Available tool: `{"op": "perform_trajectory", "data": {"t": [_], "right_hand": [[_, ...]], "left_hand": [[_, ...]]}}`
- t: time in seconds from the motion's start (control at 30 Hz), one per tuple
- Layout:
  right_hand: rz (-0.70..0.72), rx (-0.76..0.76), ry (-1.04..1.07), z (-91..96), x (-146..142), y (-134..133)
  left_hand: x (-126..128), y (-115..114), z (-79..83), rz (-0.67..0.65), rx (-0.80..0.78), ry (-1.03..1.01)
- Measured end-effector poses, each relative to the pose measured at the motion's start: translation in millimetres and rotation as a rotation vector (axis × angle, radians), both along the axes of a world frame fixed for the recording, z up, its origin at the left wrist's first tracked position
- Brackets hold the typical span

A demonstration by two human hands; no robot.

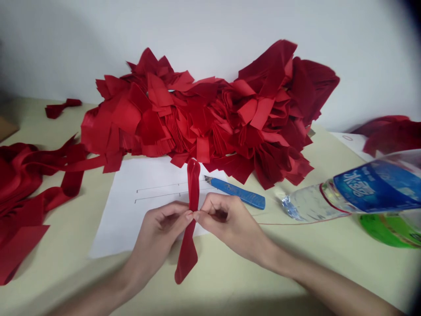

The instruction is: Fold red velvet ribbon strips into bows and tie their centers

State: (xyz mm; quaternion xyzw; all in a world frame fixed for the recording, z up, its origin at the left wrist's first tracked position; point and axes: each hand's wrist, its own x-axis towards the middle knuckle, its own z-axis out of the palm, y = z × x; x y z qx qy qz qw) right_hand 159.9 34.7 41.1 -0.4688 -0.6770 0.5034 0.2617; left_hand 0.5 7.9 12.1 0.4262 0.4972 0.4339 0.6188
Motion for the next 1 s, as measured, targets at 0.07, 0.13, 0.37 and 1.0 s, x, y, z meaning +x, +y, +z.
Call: {"op": "perform_trajectory", "data": {"t": [0.07,0.13,0.37,1.0], "right_hand": [[0.024,-0.035,0.021,0.1,1.1,2.0],[0.053,-0.074,0.044,0.4,2.7,4.4],[0.074,-0.104,0.046,2.4,5.6,6.3],[0.039,-0.041,-0.024,3.0,2.8,-1.2]], "left_hand": [[0.0,0.3,0.7,0.001,0.021,0.016],[0.0,0.9,0.6,-0.003,0.031,0.022],[-1.0,1.8,-0.2,-0.032,0.044,-0.03],[-0.1,-1.8,3.5,-0.057,0.109,-0.033]]}}
